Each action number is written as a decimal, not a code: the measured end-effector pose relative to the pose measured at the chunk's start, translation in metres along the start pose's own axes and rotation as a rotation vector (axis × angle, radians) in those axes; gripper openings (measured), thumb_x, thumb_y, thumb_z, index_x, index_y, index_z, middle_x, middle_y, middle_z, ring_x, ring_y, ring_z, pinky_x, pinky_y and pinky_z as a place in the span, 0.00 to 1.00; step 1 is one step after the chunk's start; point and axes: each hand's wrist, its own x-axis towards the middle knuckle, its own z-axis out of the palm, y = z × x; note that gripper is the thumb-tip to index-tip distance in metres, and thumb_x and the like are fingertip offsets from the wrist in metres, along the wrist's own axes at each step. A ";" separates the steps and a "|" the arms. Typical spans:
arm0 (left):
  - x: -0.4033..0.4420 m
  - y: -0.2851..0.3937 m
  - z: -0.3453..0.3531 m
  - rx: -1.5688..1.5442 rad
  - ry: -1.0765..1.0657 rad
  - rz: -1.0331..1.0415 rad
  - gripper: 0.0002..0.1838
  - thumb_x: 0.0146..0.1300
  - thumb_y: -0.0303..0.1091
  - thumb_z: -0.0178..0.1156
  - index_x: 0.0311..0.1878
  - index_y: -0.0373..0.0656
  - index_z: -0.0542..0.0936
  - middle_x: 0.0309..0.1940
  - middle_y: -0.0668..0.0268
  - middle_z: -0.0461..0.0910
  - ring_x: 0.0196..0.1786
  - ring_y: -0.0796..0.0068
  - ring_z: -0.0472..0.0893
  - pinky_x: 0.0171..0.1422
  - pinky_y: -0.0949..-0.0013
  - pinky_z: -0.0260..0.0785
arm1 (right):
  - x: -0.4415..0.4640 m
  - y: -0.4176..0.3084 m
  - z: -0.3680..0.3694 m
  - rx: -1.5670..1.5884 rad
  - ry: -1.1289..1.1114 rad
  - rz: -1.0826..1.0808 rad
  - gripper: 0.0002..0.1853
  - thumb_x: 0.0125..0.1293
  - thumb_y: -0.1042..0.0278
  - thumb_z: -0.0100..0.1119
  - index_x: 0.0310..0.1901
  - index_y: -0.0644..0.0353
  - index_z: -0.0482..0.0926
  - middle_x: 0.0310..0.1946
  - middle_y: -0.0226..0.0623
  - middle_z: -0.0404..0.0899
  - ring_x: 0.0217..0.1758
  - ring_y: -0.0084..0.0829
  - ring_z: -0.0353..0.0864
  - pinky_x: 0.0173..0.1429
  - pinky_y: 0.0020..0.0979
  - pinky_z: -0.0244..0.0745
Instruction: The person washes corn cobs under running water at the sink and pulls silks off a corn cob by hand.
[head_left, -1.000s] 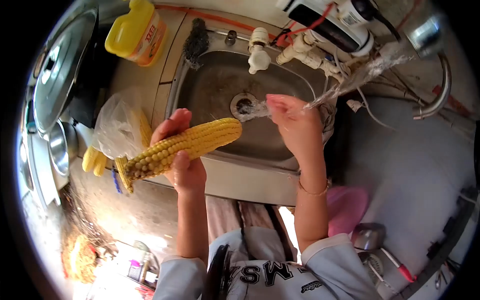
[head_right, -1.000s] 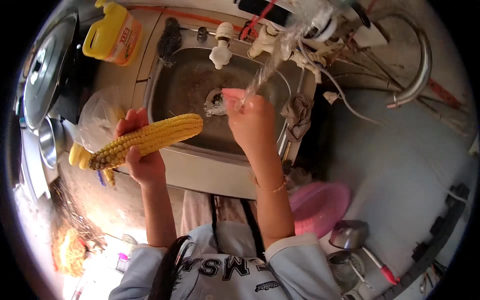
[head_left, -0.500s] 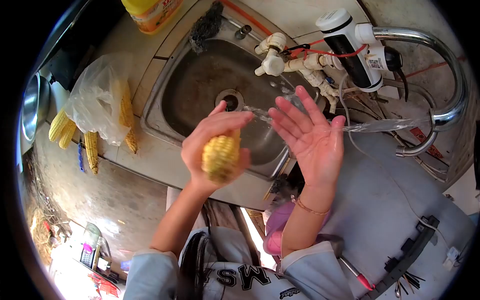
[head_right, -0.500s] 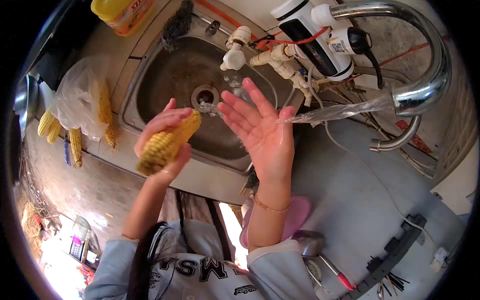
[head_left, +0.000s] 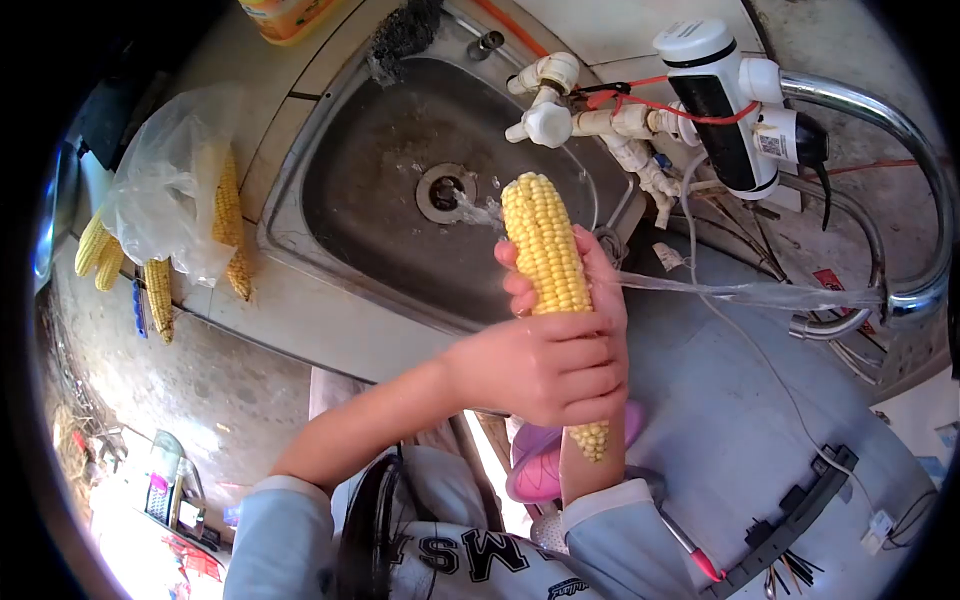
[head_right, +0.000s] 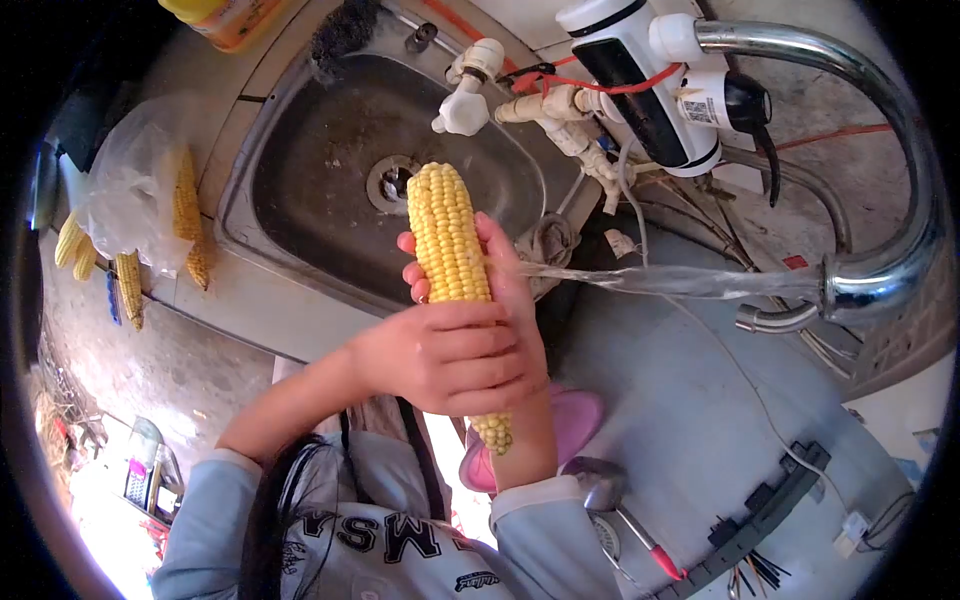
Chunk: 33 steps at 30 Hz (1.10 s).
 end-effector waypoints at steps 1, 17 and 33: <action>0.000 -0.003 -0.001 -0.001 -0.001 -0.003 0.17 0.52 0.48 0.51 0.32 0.42 0.73 0.34 0.67 0.72 0.42 0.67 0.73 0.59 0.58 0.61 | -0.003 -0.001 -0.001 -0.041 -0.047 0.029 0.28 0.63 0.44 0.39 0.46 0.65 0.68 0.35 0.40 0.75 0.32 0.30 0.77 0.34 0.27 0.77; -0.017 -0.052 -0.012 -0.545 0.568 -1.153 0.11 0.62 0.28 0.48 0.44 0.39 0.76 0.44 0.64 0.73 0.45 0.78 0.72 0.43 0.77 0.69 | 0.001 0.005 -0.010 -0.177 0.020 -0.440 0.24 0.67 0.50 0.34 0.52 0.65 0.65 0.44 0.46 0.73 0.40 0.40 0.77 0.43 0.42 0.76; -0.017 -0.033 -0.021 -0.525 0.459 -1.031 0.15 0.46 0.22 0.63 0.41 0.42 0.81 0.41 0.64 0.73 0.41 0.75 0.75 0.46 0.72 0.69 | -0.005 0.009 0.013 -0.072 0.149 -0.481 0.21 0.66 0.55 0.34 0.51 0.61 0.67 0.43 0.41 0.75 0.42 0.34 0.77 0.45 0.41 0.74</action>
